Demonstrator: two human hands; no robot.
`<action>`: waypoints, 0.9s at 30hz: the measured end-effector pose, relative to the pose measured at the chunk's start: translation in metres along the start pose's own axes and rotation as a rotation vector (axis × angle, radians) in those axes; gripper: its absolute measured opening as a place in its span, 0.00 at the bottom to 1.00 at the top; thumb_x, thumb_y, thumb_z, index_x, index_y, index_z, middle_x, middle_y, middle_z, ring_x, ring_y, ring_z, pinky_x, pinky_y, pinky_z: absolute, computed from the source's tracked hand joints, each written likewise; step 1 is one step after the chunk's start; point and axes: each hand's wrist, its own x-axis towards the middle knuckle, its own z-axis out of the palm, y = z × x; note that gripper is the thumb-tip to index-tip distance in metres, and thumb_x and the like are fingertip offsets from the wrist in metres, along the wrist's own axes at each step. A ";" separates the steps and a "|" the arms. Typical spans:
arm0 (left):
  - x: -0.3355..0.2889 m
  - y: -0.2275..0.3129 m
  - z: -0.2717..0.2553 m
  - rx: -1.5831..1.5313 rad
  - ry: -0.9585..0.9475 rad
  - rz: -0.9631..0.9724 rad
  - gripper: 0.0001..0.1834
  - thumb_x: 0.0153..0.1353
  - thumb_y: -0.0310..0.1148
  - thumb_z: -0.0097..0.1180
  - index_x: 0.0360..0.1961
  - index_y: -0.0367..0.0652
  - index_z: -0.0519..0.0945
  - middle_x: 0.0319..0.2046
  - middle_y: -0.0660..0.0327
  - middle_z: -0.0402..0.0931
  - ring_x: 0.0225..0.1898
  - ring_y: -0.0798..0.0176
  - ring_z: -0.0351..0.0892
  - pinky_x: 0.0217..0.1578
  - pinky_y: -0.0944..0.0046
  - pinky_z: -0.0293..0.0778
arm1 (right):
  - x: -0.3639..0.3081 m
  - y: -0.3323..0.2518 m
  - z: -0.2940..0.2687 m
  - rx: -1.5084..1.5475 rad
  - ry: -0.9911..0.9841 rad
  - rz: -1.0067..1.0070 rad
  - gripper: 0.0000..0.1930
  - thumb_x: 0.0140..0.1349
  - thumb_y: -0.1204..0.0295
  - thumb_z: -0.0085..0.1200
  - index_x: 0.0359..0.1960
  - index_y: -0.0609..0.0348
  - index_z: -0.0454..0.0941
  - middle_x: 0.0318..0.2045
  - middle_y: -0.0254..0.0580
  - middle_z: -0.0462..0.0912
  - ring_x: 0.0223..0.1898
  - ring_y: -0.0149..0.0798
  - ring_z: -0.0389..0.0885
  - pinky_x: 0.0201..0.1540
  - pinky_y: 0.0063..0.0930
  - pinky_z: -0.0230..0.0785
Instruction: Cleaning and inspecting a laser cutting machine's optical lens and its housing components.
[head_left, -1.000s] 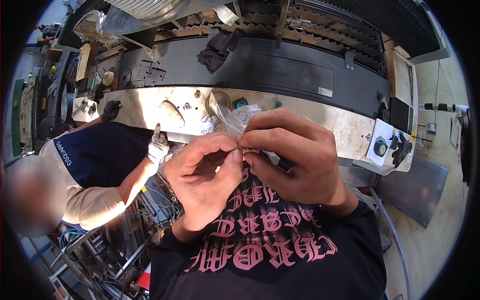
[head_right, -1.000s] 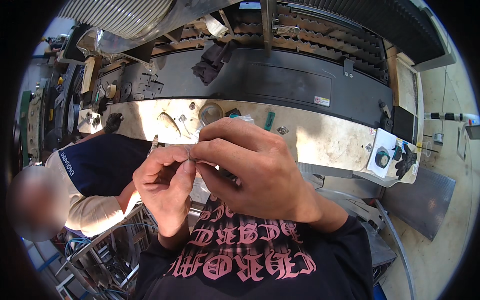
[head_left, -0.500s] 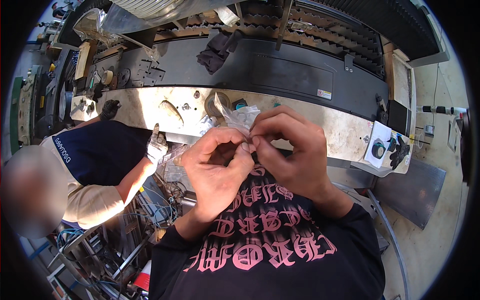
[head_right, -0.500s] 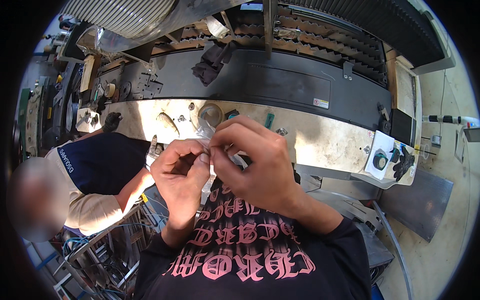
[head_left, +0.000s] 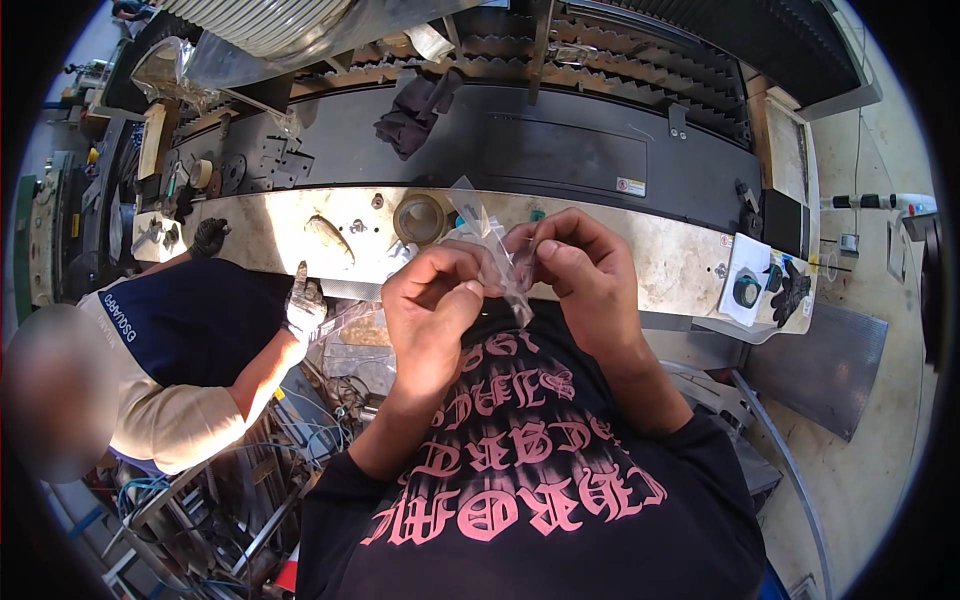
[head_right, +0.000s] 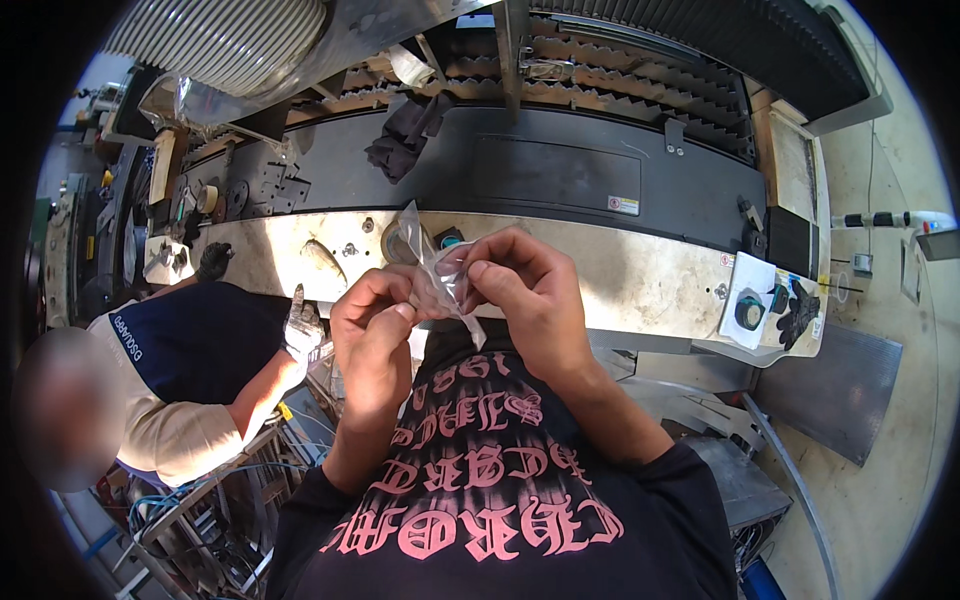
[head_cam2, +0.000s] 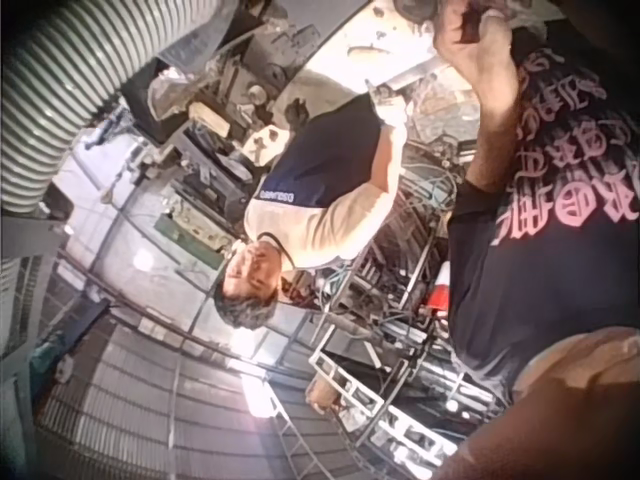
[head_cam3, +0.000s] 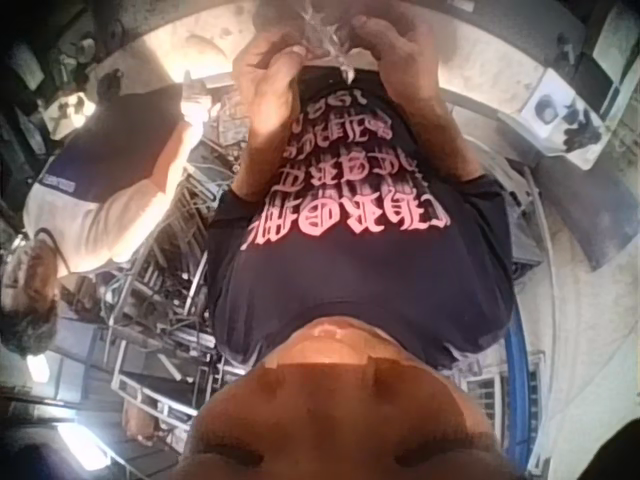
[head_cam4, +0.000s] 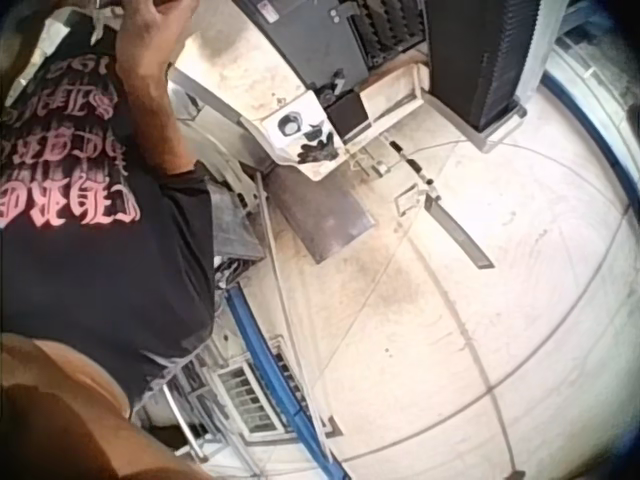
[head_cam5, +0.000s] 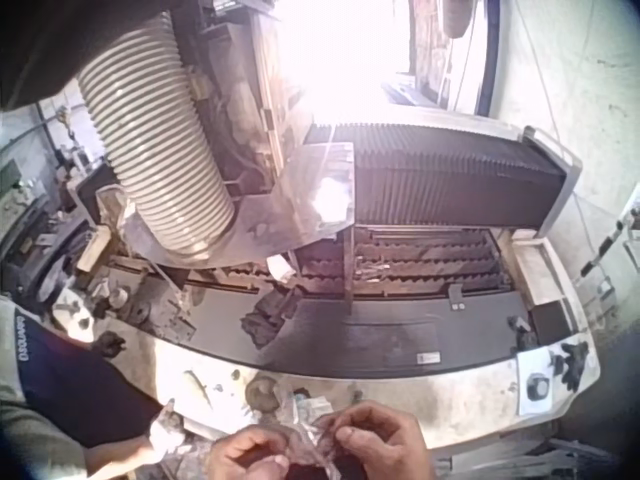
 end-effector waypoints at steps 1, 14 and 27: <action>0.000 -0.002 -0.002 0.000 -0.005 -0.002 0.05 0.56 0.15 0.49 0.33 0.32 0.74 0.38 0.55 0.77 0.37 0.68 0.78 0.47 0.66 0.74 | 0.000 -0.001 -0.001 0.000 0.004 -0.003 0.07 0.68 0.74 0.49 0.41 0.66 0.74 0.43 0.50 0.83 0.36 0.32 0.81 0.41 0.27 0.76; 0.010 -0.027 -0.008 -0.472 -0.050 -0.245 0.06 0.57 0.31 0.51 0.34 0.41 0.73 0.63 0.48 0.67 0.68 0.44 0.63 0.65 0.39 0.59 | -0.004 -0.007 -0.013 0.112 0.045 -0.019 0.07 0.68 0.75 0.47 0.41 0.67 0.74 0.40 0.54 0.84 0.34 0.35 0.82 0.38 0.27 0.77; 0.009 -0.043 -0.015 -0.765 -0.095 -0.390 0.08 0.61 0.38 0.48 0.32 0.49 0.77 0.64 0.47 0.68 0.67 0.41 0.64 0.66 0.35 0.58 | -0.001 -0.014 -0.005 0.077 0.032 0.038 0.05 0.67 0.75 0.48 0.39 0.64 0.74 0.40 0.52 0.84 0.34 0.32 0.80 0.39 0.27 0.74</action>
